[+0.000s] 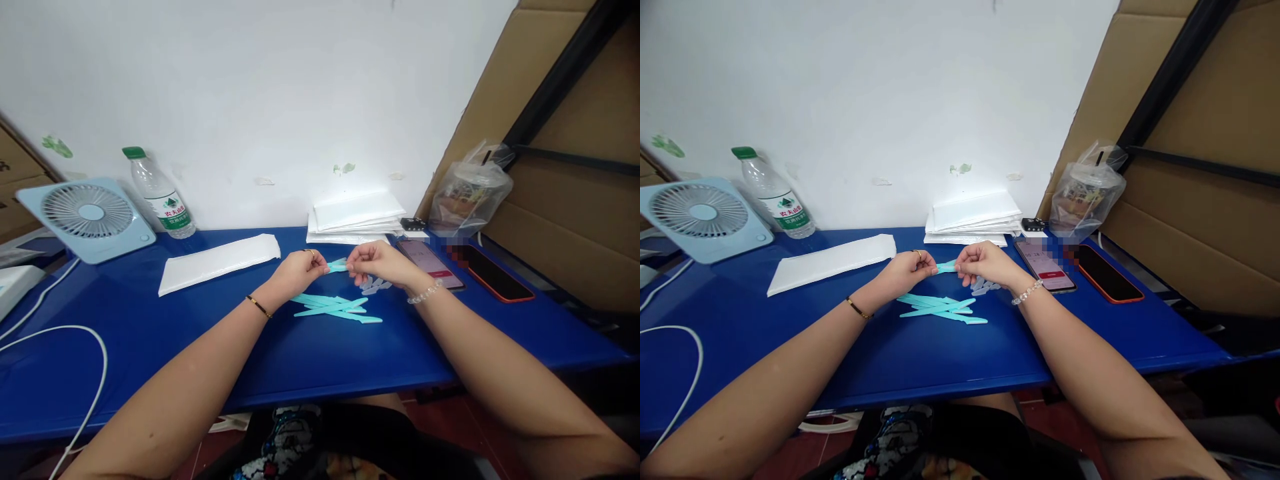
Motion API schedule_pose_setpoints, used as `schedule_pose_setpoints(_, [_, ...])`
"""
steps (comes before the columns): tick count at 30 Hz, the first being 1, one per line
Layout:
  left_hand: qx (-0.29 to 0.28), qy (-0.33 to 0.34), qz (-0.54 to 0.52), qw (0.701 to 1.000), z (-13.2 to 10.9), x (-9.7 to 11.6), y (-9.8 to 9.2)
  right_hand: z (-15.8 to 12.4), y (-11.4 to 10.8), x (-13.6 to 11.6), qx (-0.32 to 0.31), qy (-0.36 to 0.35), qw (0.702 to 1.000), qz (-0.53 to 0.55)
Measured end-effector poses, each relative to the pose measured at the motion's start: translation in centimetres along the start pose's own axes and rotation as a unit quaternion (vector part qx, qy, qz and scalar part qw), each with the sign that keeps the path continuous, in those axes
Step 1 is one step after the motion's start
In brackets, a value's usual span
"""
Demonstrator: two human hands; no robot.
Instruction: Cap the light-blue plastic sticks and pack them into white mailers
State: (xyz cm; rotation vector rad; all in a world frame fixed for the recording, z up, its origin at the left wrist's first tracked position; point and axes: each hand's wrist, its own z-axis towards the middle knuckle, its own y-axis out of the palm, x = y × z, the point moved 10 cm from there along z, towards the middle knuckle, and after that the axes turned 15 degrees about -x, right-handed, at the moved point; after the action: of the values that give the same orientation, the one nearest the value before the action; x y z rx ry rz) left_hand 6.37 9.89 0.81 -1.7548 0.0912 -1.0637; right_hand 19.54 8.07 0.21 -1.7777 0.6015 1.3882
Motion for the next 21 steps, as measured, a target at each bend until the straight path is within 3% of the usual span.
schedule_pose_setpoints(4, [0.069,0.017,0.046,0.996,-0.5,1.0,-1.3,0.2,-1.2,0.5,0.035,0.004,0.999,-0.009])
schedule_pose_setpoints(6, [0.070,0.030,0.069,0.995,-1.0,1.5,-1.6,-0.2,-2.7,1.0,0.072,0.021,0.996,-0.039])
schedule_pose_setpoints(9, [-0.048,0.042,0.068,0.996,-1.2,1.7,0.0,-1.0,-3.9,1.4,0.066,0.053,0.988,-0.132])
schedule_pose_setpoints(13, [-0.178,0.054,0.046,0.981,-1.6,1.5,2.5,-1.2,-2.3,1.2,-0.039,0.060,0.967,-0.244])
schedule_pose_setpoints(16, [-0.210,0.034,0.017,0.977,-1.5,1.0,3.5,-1.2,-1.3,1.0,-0.068,0.072,0.945,-0.310])
schedule_pose_setpoints(21, [-0.185,0.034,0.017,0.982,-1.4,1.3,3.3,-1.2,-0.8,0.6,-0.074,0.070,0.933,-0.346])
